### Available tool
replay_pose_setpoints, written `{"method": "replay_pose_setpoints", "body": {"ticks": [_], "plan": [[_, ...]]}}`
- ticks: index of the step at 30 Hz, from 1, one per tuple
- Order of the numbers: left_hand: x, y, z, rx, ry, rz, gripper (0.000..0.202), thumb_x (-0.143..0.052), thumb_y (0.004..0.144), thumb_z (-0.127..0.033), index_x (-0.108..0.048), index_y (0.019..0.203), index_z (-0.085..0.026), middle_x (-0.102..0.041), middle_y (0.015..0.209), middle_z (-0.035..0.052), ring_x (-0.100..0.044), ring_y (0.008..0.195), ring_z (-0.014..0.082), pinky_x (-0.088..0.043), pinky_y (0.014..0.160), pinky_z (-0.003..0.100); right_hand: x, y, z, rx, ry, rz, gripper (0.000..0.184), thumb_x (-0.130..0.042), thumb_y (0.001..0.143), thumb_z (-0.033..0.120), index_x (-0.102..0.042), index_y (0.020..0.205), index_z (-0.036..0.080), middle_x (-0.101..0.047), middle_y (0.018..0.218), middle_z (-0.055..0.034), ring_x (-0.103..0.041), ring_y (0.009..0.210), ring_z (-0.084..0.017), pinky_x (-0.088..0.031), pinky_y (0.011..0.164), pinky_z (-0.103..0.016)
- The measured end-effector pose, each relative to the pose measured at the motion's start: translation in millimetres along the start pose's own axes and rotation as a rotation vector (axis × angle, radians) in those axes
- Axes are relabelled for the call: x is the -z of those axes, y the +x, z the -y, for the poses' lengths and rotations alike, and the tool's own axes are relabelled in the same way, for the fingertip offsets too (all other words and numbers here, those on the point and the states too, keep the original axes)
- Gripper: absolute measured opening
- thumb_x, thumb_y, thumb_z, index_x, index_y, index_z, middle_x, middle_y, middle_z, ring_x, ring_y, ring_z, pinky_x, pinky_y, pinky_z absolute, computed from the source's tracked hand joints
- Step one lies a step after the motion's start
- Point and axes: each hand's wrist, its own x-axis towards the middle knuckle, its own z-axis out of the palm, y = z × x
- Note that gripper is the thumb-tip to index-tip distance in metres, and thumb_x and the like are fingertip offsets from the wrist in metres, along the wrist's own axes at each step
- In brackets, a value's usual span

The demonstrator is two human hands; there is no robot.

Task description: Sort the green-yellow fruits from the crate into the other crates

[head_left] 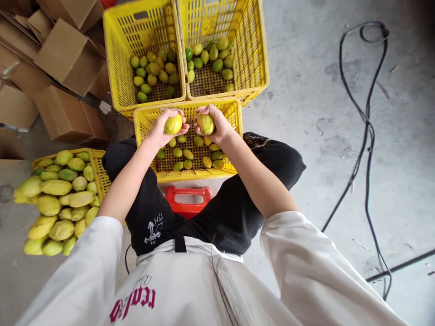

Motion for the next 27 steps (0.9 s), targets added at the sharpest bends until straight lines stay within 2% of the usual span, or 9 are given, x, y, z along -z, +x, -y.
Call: {"method": "replay_pose_setpoints", "body": {"ticks": [3, 7, 11, 15, 19, 21, 23, 27], "plan": [[-2.0, 0.5, 0.5, 0.022, 0.018, -0.011, 0.029, -0.071, 0.094, -0.048, -0.063, 0.086, -0.021, -0.067, 0.073, 0.0005, -0.071, 0.065, 0.0148, -0.050, 0.054, 0.020, 3.5, 4.2, -1.9, -0.013, -0.046, -0.007, 0.012, -0.061, 0.103, 0.025, -0.059, 0.091, 0.026, -0.059, 0.071, 0.0026, -0.055, 0.066, -0.014, -0.058, 0.060, -0.023], [0.0, 5.6, 0.8, 0.009, 0.006, -0.058, 0.037, -0.071, 0.095, -0.055, -0.062, 0.082, -0.022, -0.065, 0.069, 0.0008, -0.067, 0.058, 0.0138, -0.045, 0.048, 0.021, 6.8, 8.4, -3.9, 0.014, -0.050, 0.020, 0.010, -0.059, 0.104, 0.027, -0.062, 0.094, 0.027, -0.061, 0.070, 0.0015, -0.062, 0.071, -0.017, -0.061, 0.062, -0.026], [5.6, 12.7, 0.3, 0.005, -0.019, -0.111, 0.044, -0.066, 0.096, -0.064, -0.062, 0.080, -0.023, -0.064, 0.066, 0.0022, -0.067, 0.058, 0.0160, -0.045, 0.047, 0.023, 8.1, 11.0, -6.2, 0.047, -0.002, 0.002, 0.013, -0.066, 0.104, 0.039, -0.061, 0.100, 0.027, -0.064, 0.075, 0.0020, -0.067, 0.074, -0.018, -0.065, 0.064, -0.029], [6.4, 14.8, 1.2, 0.020, -0.033, -0.151, 0.046, -0.064, 0.096, -0.066, -0.064, 0.080, -0.023, -0.064, 0.065, 0.0032, -0.067, 0.059, 0.0177, -0.047, 0.048, 0.024, 5.9, 8.4, -6.2, 0.045, 0.040, 0.012, 0.015, -0.065, 0.105, 0.039, -0.060, 0.100, 0.027, -0.066, 0.080, 0.0013, -0.070, 0.076, -0.018, -0.065, 0.065, -0.029], [3.8, 14.9, 2.2, 0.031, -0.070, -0.162, 0.039, -0.059, 0.099, -0.056, -0.065, 0.082, -0.021, -0.068, 0.069, 0.0042, -0.069, 0.064, 0.0182, -0.055, 0.060, 0.028, 4.7, 8.0, -7.9, 0.068, 0.080, 0.001, 0.014, -0.054, 0.109, 0.033, -0.059, 0.097, 0.027, -0.065, 0.080, 0.0003, -0.071, 0.078, -0.018, -0.064, 0.064, -0.027], [4.5, 16.6, 3.5, 0.039, -0.073, -0.169, 0.031, -0.063, 0.097, -0.048, -0.065, 0.082, -0.022, -0.069, 0.070, 0.0044, -0.072, 0.069, 0.0199, -0.057, 0.065, 0.029, 8.4, 12.7, -10.8, 0.086, 0.094, -0.043, 0.012, -0.056, 0.107, 0.034, -0.060, 0.097, 0.028, -0.064, 0.079, 0.0008, -0.071, 0.079, -0.018, -0.066, 0.067, -0.029], [7.7, 18.7, 5.9, 0.045, -0.069, -0.185, 0.024, -0.069, 0.093, -0.042, -0.063, 0.081, -0.022, -0.069, 0.070, 0.0038, -0.074, 0.072, 0.0211, -0.058, 0.067, 0.029, 16.6, 20.6, -14.1, 0.092, 0.109, -0.103, 0.010, -0.059, 0.104, 0.035, -0.062, 0.098, 0.028, -0.063, 0.078, 0.0014, -0.070, 0.079, -0.018, -0.067, 0.071, -0.031], [21.7, 19.1, 12.2, 0.066, -0.070, -0.249, 0.019, -0.074, 0.090, -0.034, -0.062, 0.084, -0.022, -0.068, 0.069, -0.0004, -0.071, 0.064, 0.0162, -0.056, 0.065, 0.026, 43.0, 33.7, -16.4, 0.058, 0.101, -0.300, 0.015, -0.050, 0.105, 0.029, -0.061, 0.096, 0.025, -0.060, 0.075, 0.0023, -0.066, 0.072, -0.016, -0.066, 0.065, -0.028]]}}
